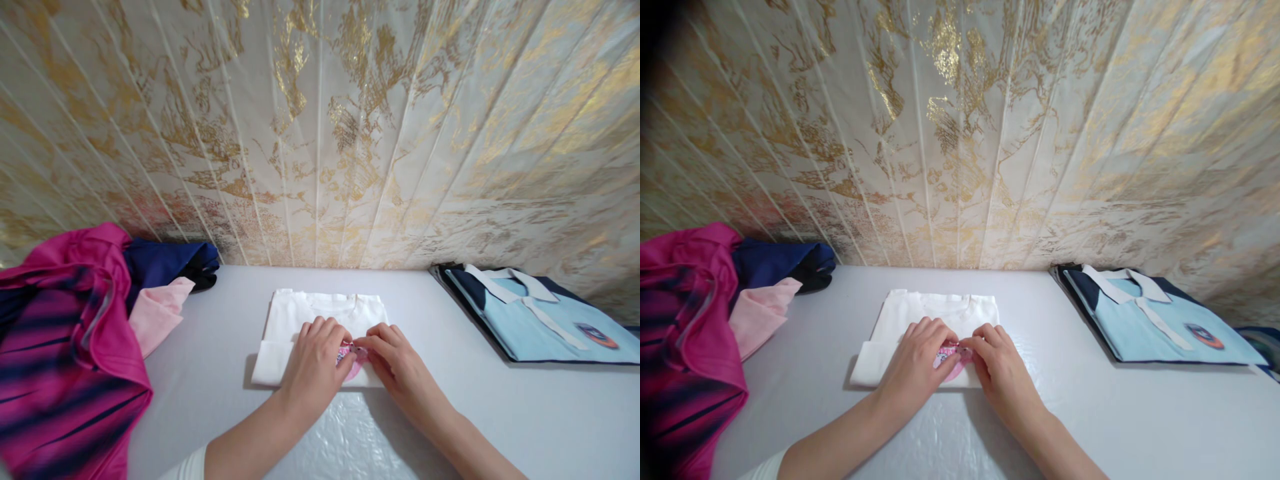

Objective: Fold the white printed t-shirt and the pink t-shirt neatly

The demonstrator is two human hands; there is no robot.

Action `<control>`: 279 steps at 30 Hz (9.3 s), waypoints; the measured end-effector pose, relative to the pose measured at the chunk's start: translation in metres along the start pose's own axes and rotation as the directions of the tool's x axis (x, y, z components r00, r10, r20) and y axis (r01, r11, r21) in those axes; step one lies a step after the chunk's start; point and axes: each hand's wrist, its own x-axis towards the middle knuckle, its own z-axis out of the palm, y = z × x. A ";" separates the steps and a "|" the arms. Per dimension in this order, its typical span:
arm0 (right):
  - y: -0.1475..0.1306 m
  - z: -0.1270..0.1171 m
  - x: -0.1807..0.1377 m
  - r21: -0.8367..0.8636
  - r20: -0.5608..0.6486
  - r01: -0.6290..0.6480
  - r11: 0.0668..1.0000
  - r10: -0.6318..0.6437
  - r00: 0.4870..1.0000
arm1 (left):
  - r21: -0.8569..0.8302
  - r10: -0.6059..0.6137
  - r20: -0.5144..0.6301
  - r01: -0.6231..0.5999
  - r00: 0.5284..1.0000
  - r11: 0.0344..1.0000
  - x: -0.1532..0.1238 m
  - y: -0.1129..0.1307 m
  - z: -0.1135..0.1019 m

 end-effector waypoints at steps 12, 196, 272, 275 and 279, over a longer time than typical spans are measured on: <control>0.000 0.000 -0.001 0.000 0.028 -0.006 1.000 0.006 1.000 | 0.008 -0.005 0.005 0.005 1.000 1.000 0.000 0.001 -0.001; 0.010 -0.026 -0.029 -0.077 0.144 -0.120 0.990 0.131 0.981 | 0.172 0.070 0.206 -0.106 0.976 0.979 -0.047 -0.064 -0.066; -0.030 0.005 -0.046 -0.144 0.229 0.111 0.983 -0.076 0.971 | 0.155 0.143 0.291 -0.194 0.946 0.969 -0.088 -0.012 -0.028; -0.030 0.009 -0.047 -0.194 0.262 0.108 0.975 -0.054 0.964 | 0.172 0.134 0.278 -0.186 0.951 0.967 -0.087 -0.013 -0.026; -0.011 0.016 -0.045 -0.264 0.126 0.051 0.963 -0.018 0.992 | 0.171 0.136 0.320 -0.198 0.938 0.965 -0.083 -0.013 -0.030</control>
